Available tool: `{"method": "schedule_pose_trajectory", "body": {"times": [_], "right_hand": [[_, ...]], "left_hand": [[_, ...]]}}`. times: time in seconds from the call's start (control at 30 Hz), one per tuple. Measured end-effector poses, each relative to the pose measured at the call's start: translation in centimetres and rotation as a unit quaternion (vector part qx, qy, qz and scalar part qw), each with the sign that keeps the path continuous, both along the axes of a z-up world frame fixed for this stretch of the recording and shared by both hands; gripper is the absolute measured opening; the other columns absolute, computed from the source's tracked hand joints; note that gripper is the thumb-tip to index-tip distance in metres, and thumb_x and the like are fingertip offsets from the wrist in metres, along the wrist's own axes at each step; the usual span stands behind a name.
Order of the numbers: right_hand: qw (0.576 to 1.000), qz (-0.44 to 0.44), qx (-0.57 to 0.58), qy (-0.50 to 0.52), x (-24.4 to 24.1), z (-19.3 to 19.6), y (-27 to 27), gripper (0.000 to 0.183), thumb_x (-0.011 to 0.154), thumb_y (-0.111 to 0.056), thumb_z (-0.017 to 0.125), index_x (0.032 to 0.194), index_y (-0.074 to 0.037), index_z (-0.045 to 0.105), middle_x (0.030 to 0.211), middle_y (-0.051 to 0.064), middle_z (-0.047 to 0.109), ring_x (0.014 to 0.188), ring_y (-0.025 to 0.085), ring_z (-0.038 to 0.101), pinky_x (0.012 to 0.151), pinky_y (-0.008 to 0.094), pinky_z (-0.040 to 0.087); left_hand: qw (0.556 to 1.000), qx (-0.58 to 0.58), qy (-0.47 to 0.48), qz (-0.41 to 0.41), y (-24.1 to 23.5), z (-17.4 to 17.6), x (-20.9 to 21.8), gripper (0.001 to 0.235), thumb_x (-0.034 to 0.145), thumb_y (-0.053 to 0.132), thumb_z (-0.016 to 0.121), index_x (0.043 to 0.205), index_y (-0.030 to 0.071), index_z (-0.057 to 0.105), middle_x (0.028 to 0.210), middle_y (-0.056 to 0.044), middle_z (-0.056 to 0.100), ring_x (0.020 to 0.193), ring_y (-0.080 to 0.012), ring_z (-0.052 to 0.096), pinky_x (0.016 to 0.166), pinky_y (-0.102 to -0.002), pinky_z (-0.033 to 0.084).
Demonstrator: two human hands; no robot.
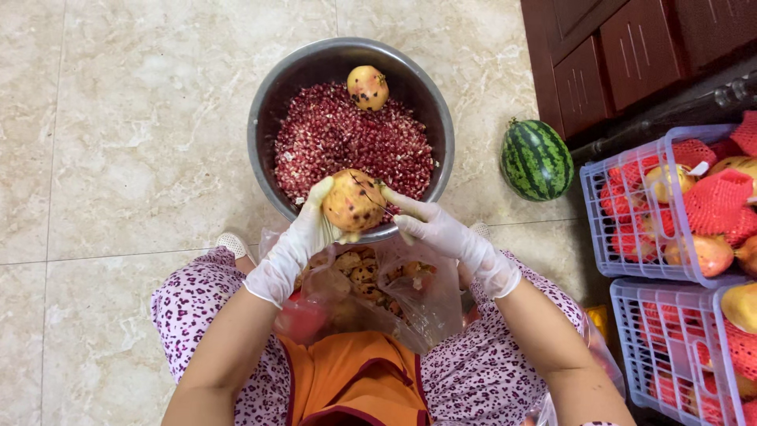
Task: The person sits on the floor and uses a knife to cut and separate pomegranate seeds from the rind, collecting the seeds in a large metal bowl and discarding the rind into a plastic bag. The person handles multiple pomegranates one at a time.
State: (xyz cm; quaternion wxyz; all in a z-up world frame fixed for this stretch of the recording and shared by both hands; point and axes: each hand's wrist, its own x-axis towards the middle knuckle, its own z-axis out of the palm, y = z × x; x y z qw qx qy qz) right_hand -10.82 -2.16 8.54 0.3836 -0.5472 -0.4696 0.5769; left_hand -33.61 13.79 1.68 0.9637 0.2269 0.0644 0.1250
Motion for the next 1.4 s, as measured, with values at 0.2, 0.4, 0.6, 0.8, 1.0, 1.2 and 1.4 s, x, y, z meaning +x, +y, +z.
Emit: {"method": "schedule_pose_trajectory", "body": {"times": [0.2, 0.4, 0.6, 0.8, 1.0, 1.2, 1.4], "right_hand": [[0.995, -0.094, 0.018, -0.014, -0.8, -2.2, 0.1, 0.057, 0.107, -0.035, 0.054, 0.16, -0.018, 0.042, 0.075, -0.006, 0.051, 0.07, 0.006, 0.05, 0.069, 0.023, 0.049], [0.997, -0.07, -0.033, -0.02, -2.2, -0.8, 1.2, 0.068, 0.102, -0.037, 0.055, 0.162, -0.024, 0.025, 0.069, -0.005, 0.055, 0.063, 0.007, 0.054, 0.063, 0.024, 0.05], [0.998, 0.005, -0.004, -0.058, -1.1, 1.2, 1.1, 0.075, 0.102, -0.033, 0.061, 0.166, -0.02, 0.024, 0.079, -0.006, 0.055, 0.072, 0.005, 0.051, 0.068, 0.023, 0.049], [0.989, 0.007, 0.102, -0.108, -0.3, 0.8, 0.6, 0.066, 0.105, -0.024, 0.059, 0.164, -0.017, 0.03, 0.097, -0.002, 0.053, 0.085, 0.006, 0.05, 0.074, 0.022, 0.048], [0.987, -0.147, 0.005, 0.065, -3.8, -2.8, 1.7, 0.061, 0.107, -0.027, 0.056, 0.163, -0.011, 0.037, 0.079, -0.008, 0.046, 0.067, 0.004, 0.041, 0.058, 0.019, 0.038], [0.975, -0.185, -0.081, 0.095, -5.0, -1.9, 2.9, 0.062, 0.105, -0.041, 0.044, 0.161, -0.02, 0.029, 0.059, -0.006, 0.04, 0.044, 0.007, 0.036, 0.038, 0.024, 0.034], [0.934, -0.211, -0.143, 0.25, -4.3, -1.6, 4.1, 0.037, 0.108, -0.053, 0.039, 0.099, -0.018, 0.047, 0.058, -0.006, 0.037, 0.042, 0.007, 0.035, 0.037, 0.023, 0.03]], "left_hand": [[0.926, 0.127, 0.308, 0.175, -1.2, 3.8, 2.4, 0.069, 0.095, 0.06, 0.05, 0.146, 0.013, 0.048, 0.136, -0.009, 0.063, 0.117, -0.0227, 0.067, 0.093, -0.039, 0.06], [0.885, 0.292, 0.228, 0.282, -2.6, 4.2, 2.3, 0.081, 0.079, 0.013, 0.08, 0.149, 0.012, 0.038, 0.137, -0.01, 0.056, 0.122, -0.0224, 0.059, 0.102, -0.038, 0.054], [0.959, 0.141, 0.157, 0.19, -1.5, 1.2, 1.0, 0.068, 0.089, 0.027, 0.076, 0.147, 0.009, 0.047, 0.12, -0.011, 0.065, 0.096, -0.0213, 0.066, 0.072, -0.033, 0.055], [0.982, 0.047, 0.178, 0.041, -1.0, 0.8, 0.8, 0.065, 0.095, 0.054, 0.062, 0.133, 0.001, 0.058, 0.096, -0.015, 0.074, 0.071, -0.0242, 0.072, 0.054, -0.031, 0.058], [0.969, 0.068, 0.212, 0.106, -0.8, 0.3, 1.8, 0.061, 0.094, 0.053, 0.064, 0.132, 0.006, 0.058, 0.088, -0.012, 0.073, 0.06, -0.0238, 0.069, 0.047, -0.03, 0.054], [0.939, 0.054, 0.295, 0.167, -1.5, 0.7, 2.4, 0.065, 0.09, 0.054, 0.066, 0.139, 0.015, 0.049, 0.105, -0.013, 0.069, 0.077, -0.0241, 0.071, 0.055, -0.034, 0.059], [0.949, -0.001, 0.248, 0.196, -1.7, 0.9, 2.9, 0.063, 0.087, 0.045, 0.069, 0.141, 0.021, 0.044, 0.123, -0.008, 0.065, 0.102, -0.0256, 0.069, 0.075, -0.044, 0.063]]}}
